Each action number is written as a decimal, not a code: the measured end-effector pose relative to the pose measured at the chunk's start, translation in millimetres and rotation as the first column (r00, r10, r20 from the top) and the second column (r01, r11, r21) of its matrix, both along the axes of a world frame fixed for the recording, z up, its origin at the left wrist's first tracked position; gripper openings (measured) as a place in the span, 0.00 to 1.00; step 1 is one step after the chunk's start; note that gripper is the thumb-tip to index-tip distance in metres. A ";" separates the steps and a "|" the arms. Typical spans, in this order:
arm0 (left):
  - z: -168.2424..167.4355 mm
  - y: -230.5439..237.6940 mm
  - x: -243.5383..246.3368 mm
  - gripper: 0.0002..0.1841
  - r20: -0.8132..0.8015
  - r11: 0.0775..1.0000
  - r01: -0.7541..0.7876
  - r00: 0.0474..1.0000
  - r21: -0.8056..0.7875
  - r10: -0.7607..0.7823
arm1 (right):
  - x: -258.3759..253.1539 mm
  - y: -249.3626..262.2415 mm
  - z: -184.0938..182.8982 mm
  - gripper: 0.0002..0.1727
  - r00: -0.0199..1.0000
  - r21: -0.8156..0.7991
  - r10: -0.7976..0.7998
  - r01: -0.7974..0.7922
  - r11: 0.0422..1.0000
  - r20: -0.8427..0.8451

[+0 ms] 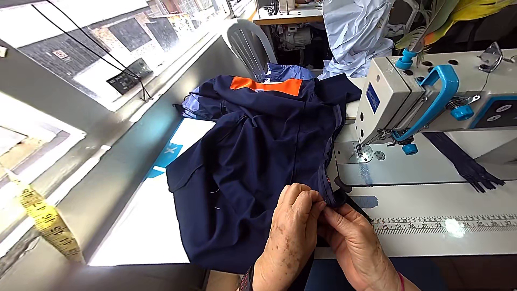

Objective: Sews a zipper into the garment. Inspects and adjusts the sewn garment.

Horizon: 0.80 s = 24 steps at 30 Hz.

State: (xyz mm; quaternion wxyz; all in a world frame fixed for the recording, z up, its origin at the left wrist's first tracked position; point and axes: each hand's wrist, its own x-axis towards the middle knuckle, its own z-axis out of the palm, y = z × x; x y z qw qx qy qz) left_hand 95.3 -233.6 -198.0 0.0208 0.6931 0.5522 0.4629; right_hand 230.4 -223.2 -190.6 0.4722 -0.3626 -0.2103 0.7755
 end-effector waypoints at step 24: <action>16.2 -25.3 -0.1 0.10 0.130 0.940 0.322 0.933 0.113 -0.336 | -13.6 -10.4 0.4 0.14 0.997 0.328 -0.080 0.079 0.942 -0.010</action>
